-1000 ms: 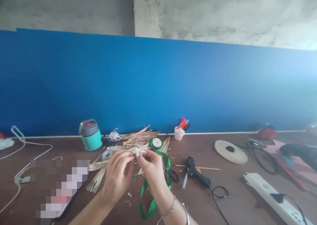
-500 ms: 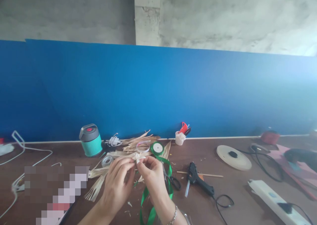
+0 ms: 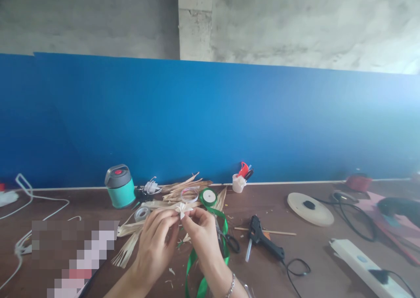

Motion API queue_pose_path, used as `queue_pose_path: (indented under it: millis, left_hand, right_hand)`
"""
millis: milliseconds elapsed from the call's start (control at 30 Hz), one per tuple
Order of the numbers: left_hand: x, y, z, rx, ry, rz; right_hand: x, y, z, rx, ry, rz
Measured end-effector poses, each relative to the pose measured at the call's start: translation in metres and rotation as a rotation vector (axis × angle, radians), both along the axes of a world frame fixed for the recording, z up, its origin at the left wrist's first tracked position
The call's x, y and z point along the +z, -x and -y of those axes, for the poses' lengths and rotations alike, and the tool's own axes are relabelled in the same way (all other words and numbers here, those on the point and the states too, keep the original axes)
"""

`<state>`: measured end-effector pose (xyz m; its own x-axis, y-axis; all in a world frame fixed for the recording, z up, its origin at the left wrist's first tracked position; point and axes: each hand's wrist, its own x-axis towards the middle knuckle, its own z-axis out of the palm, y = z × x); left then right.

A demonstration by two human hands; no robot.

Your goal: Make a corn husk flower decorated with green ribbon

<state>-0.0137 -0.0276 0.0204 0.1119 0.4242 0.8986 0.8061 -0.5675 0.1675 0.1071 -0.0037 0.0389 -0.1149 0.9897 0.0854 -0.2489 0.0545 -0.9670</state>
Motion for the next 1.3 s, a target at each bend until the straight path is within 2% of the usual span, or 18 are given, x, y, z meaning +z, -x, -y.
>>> queue_pose_path:
  millis: [167, 400, 600, 667, 700, 800, 867, 933, 1033, 1133, 1300]
  left_hand:
    - [-0.002, 0.000, -0.001, 0.004, -0.013, -0.015]
    - [0.004, -0.004, 0.002, -0.008, -0.035, 0.037]
    - [0.005, -0.001, 0.005, -0.134, 0.003, 0.129]
    - [0.006, 0.002, 0.002, -0.174, 0.120, 0.293]
    - [0.008, 0.004, 0.000, -0.190, 0.229, 0.421]
    - [0.011, 0.008, -0.009, -0.262, 0.677, 0.896]
    - [0.012, 0.010, -0.013, -0.381, 0.925, 1.165]
    - [0.013, 0.010, -0.014, -0.552, 1.088, 1.334]
    - [0.015, 0.008, -0.012, -0.734, 1.232, 1.444]
    - [0.019, 0.008, -0.010, -0.744, 1.278, 1.490]
    - [0.021, 0.011, -0.010, -0.740, 1.307, 1.437]
  right_hand:
    - [-0.004, 0.000, -0.001, -0.010, -0.007, 0.015]
    - [0.001, 0.000, 0.000, -0.061, 0.006, 0.010]
    - [0.003, -0.002, -0.002, -0.082, 0.052, -0.028]
    - [0.003, -0.004, -0.003, -0.069, 0.071, -0.021]
    - [0.003, -0.005, -0.004, -0.058, 0.082, -0.021]
    - [0.006, -0.007, -0.004, -0.003, 0.118, -0.050]
    - [0.008, -0.008, -0.003, 0.041, 0.121, -0.075]
    - [0.010, -0.008, -0.003, 0.086, 0.107, -0.095]
    - [0.013, -0.008, -0.002, 0.133, 0.061, -0.112]
    - [0.018, -0.008, -0.001, 0.144, 0.034, -0.105]
    - [0.024, -0.008, 0.000, 0.145, 0.023, -0.081]
